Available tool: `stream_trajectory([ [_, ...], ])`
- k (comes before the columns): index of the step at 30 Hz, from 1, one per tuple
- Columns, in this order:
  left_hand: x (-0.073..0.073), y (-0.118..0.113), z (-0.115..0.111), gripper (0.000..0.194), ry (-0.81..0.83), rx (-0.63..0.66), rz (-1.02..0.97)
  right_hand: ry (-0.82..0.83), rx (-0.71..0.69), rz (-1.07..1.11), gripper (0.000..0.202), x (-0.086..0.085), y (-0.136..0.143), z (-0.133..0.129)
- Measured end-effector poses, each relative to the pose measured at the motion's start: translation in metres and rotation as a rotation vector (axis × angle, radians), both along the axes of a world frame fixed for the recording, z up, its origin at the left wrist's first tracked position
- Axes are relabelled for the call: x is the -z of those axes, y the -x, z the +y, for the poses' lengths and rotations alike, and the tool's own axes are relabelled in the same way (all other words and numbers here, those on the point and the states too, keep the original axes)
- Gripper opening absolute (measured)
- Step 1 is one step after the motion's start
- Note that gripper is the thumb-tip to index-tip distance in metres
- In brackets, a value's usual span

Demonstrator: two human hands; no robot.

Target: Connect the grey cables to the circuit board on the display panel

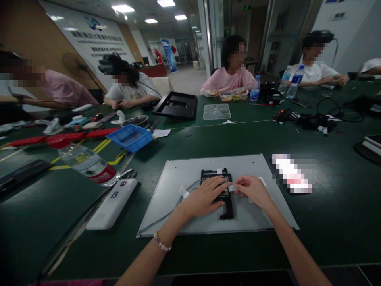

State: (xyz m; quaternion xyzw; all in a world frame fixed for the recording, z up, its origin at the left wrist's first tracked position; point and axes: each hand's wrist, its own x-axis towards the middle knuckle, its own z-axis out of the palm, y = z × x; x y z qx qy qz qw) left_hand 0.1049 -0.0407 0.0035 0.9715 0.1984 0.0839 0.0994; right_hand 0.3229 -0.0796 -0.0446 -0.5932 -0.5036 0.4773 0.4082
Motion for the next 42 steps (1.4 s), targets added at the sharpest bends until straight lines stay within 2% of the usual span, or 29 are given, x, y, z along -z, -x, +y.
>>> stream_trajectory([
  [7,-0.0001,0.0007,0.0005,0.057,0.021,-0.011,-0.001,-0.021,0.009,-0.027,0.019,-0.0049,0.0029,-0.0018],
  [11,-0.0003,0.0006,0.0000,0.052,0.022,0.001,0.000,-0.018,-0.036,-0.026,0.018,-0.0040,0.0050,-0.0025],
  [21,0.0000,0.0001,-0.0005,0.044,-0.004,-0.001,0.017,0.001,-0.033,-0.066,0.018,-0.0022,0.0067,-0.0035],
  [33,-0.0024,-0.0003,-0.0016,0.044,0.007,-0.004,0.018,0.008,-0.040,-0.036,0.020,0.0015,0.0044,-0.0021],
  [38,-0.0023,-0.0008,-0.0022,0.042,0.002,-0.006,0.017,-0.009,-0.047,-0.136,0.019,-0.0024,0.0068,-0.0041],
  [42,-0.0007,-0.0008,-0.0019,0.042,0.000,-0.008,0.010,-0.120,-0.044,-0.299,0.017,-0.0044,0.0043,-0.0039],
])
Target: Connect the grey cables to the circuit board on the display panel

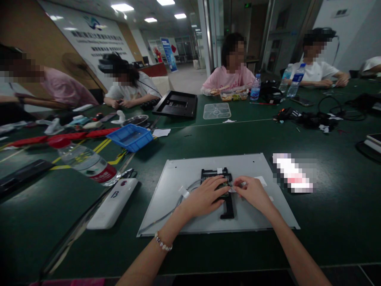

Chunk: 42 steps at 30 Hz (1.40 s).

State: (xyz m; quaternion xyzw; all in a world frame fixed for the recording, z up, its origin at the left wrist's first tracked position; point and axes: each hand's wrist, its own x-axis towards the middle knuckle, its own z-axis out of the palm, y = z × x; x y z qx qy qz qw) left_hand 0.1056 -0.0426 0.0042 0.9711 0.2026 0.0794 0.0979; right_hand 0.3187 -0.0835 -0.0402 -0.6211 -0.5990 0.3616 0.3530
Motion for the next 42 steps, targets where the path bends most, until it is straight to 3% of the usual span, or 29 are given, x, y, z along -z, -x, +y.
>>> stream_trajectory([
  [5,0.001,0.000,0.000,0.041,0.003,-0.001,-0.006,-0.112,0.001,-0.175,0.015,0.000,-0.002,0.001],
  [14,-0.004,0.000,0.000,0.051,0.005,-0.008,-0.013,-0.116,-0.020,-0.101,0.015,0.002,-0.008,0.002],
  [20,-0.023,0.010,0.006,0.046,-0.005,-0.079,-0.078,-0.123,0.038,-0.036,0.017,0.003,-0.011,0.001],
  [24,-0.036,0.035,0.013,0.037,-0.032,-0.251,-0.107,-0.125,0.068,-0.042,0.018,0.004,-0.013,0.000],
  [27,-0.029,0.062,0.017,0.037,-0.053,-0.427,-0.131,-0.138,0.071,-0.067,0.019,0.005,-0.014,0.000],
  [32,-0.001,0.093,0.017,0.042,-0.013,-0.643,-0.168,-0.155,0.068,-0.074,0.021,0.008,-0.015,-0.002],
  [36,0.009,0.099,0.014,0.040,0.100,-0.694,-0.197,-0.150,0.060,-0.061,0.023,0.010,-0.015,-0.003],
  [42,0.006,0.103,0.011,0.028,0.299,-0.694,-0.295,-0.130,0.054,-0.056,0.023,0.009,-0.015,-0.004],
])
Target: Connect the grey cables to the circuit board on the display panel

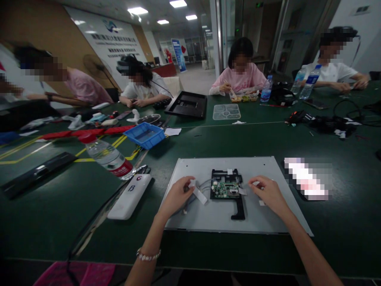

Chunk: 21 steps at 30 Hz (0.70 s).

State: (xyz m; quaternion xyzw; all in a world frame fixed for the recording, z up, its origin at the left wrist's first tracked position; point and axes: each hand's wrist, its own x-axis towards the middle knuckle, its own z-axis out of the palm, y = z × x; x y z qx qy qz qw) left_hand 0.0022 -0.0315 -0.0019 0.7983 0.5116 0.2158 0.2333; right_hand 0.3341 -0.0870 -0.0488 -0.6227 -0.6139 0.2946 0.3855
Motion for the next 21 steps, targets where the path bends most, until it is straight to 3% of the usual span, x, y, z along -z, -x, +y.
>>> stream_trajectory([
  [4,0.000,0.005,0.002,0.018,0.062,-0.011,-0.104,0.017,0.008,-0.018,0.025,-0.004,0.001,-0.002],
  [9,0.000,0.011,0.007,0.020,0.087,0.020,-0.206,0.022,0.028,-0.025,0.022,-0.005,-0.001,-0.004],
  [16,0.003,0.012,0.005,0.018,-0.051,-0.006,-0.040,-0.043,-0.001,-0.056,0.024,0.002,-0.006,-0.001],
  [21,0.003,0.007,-0.002,0.030,-0.151,-0.076,-0.012,-0.065,-0.043,-0.114,0.023,-0.002,0.002,-0.002],
])
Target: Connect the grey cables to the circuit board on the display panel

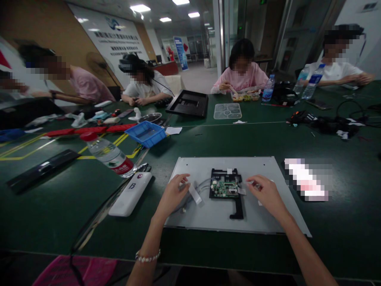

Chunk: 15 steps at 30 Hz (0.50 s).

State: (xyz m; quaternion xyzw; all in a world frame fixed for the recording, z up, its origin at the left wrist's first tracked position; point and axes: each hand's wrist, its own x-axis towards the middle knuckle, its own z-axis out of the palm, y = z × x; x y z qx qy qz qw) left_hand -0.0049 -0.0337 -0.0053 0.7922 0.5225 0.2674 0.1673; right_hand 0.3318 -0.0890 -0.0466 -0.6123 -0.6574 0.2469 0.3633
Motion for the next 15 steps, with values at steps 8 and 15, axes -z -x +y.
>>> stream_trajectory([
  [8,0.006,-0.011,-0.009,0.035,0.069,-0.051,0.049,0.000,-0.137,-0.123,0.012,-0.006,0.013,-0.001],
  [15,-0.013,0.007,0.019,0.021,-0.022,-0.003,0.050,0.028,-0.115,-0.052,0.015,-0.011,0.012,-0.001],
])
